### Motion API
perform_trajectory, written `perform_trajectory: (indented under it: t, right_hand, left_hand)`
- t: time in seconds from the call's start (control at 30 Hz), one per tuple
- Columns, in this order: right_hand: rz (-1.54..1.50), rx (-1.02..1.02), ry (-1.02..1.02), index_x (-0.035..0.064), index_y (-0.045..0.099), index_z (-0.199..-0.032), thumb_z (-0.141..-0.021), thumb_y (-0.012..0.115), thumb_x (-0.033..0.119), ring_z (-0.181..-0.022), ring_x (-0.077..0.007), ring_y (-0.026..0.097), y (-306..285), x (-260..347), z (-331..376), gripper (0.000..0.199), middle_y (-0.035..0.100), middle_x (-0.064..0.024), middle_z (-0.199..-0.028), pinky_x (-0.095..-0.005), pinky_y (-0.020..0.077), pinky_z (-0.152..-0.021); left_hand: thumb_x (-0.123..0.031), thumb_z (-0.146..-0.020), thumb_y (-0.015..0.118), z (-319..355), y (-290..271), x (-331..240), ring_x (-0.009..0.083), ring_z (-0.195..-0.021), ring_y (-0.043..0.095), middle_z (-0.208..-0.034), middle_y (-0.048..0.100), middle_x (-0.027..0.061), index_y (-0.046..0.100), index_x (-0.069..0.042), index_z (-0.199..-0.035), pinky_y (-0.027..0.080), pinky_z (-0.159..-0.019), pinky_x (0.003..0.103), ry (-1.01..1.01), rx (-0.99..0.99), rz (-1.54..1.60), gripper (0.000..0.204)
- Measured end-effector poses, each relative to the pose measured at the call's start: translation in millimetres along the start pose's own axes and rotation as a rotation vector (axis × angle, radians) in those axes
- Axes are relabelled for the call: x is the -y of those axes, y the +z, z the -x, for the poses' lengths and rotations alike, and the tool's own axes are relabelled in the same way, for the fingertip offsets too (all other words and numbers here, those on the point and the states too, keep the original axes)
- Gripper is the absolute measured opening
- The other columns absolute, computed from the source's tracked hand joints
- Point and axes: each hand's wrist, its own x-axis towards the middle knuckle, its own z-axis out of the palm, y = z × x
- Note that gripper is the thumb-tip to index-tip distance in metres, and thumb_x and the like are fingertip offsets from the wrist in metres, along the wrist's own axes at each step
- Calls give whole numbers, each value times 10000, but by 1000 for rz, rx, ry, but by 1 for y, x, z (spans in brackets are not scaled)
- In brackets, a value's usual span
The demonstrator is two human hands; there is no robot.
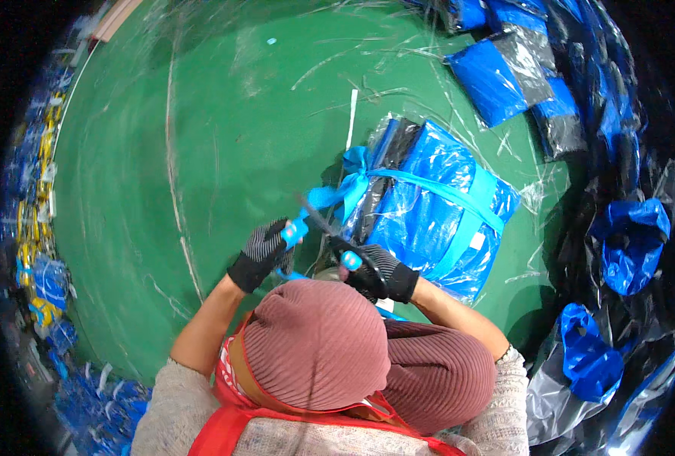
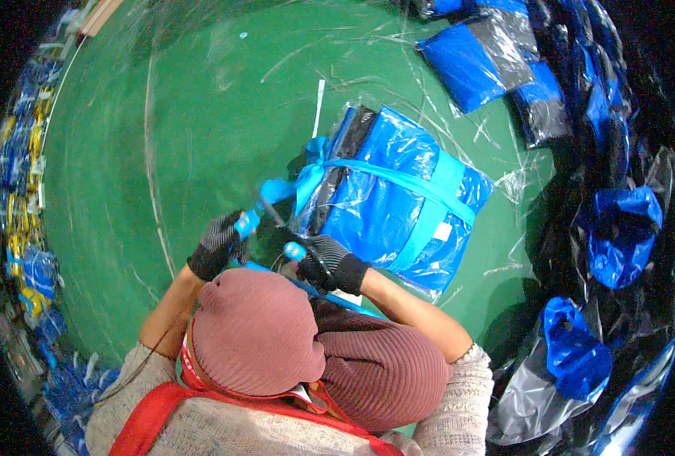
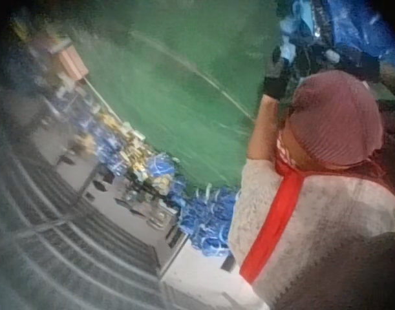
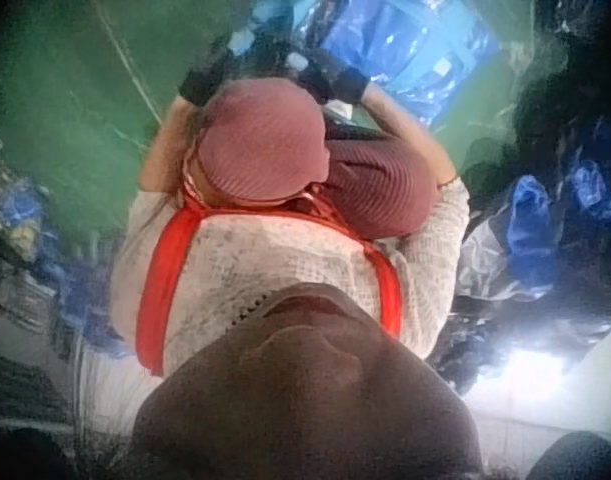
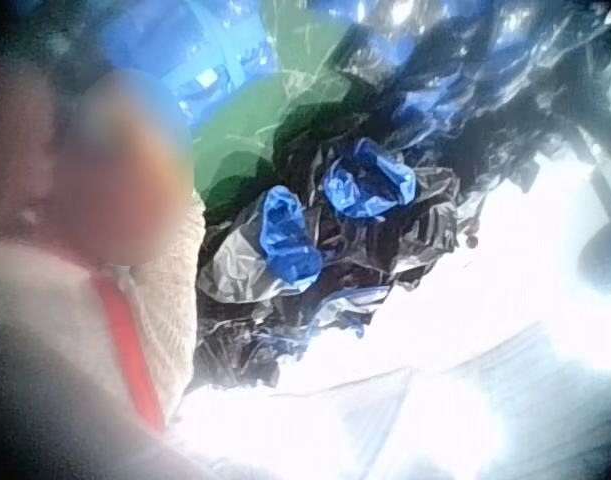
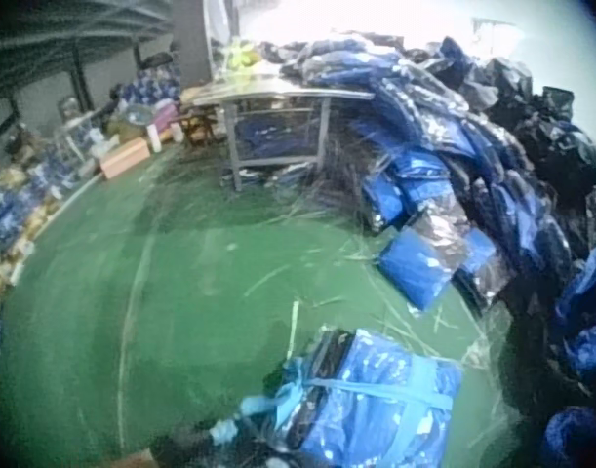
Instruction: The person gathers several plastic-wrapped packages on a green floor, wraps them together with a blue strap, ties the strap, and uses scissors to trim the excess. The person repeats this bundling process multiple times, stacking the finished bundles.
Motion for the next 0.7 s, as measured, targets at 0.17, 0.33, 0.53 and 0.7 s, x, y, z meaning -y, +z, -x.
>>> perform_trajectory:
  t: [0.17, 0.33, 0.53, 0.7]
  right_hand:
    - [276, -722, -281, 23, 559, -1051, -861, 576, 389, -711, -160, 583, -32, -26, 96, 413, 627, -63, -803, -308, 470, -640]
    - [735, -1753, 17, 20, 544, -1034, -831, 629, 338, -632, -170, 570, -90, -132, 168, 387, 590, -70, -692, -324, 477, -604]
    - [-426, -1404, -127, 44, 561, -1027, -857, 551, 150, -555, -90, 465, -118, -202, 143, 201, 551, 9, -685, -247, 411, -508]
    - [-517, -873, -408, 70, 528, -1168, -788, 654, 222, -831, -176, 557, -63, -104, 59, 428, 604, -103, -1014, -333, 478, -747]
  left_hand:
    - [-331, -782, 629, -21, 16, -42, 343, -1069, 506, -1140, 545, 192, 571, -68, -1104, 390, -921, 438, 414, 167, -1077, 419]
    - [-271, -716, 631, -104, 121, -120, 362, -1085, 485, -1169, 506, 208, 514, -39, -1146, 371, -950, 452, 954, 136, -1165, 502]
    - [-489, -641, 648, -158, 175, -80, 343, -879, 546, -919, 592, 171, 592, -33, -927, 402, -793, 472, 987, -131, -1353, 541]
    - [-376, -784, 566, -158, -9, -42, 343, -701, 544, -739, 591, 142, 622, -76, -764, 409, -642, 460, 979, -250, -1398, 306]
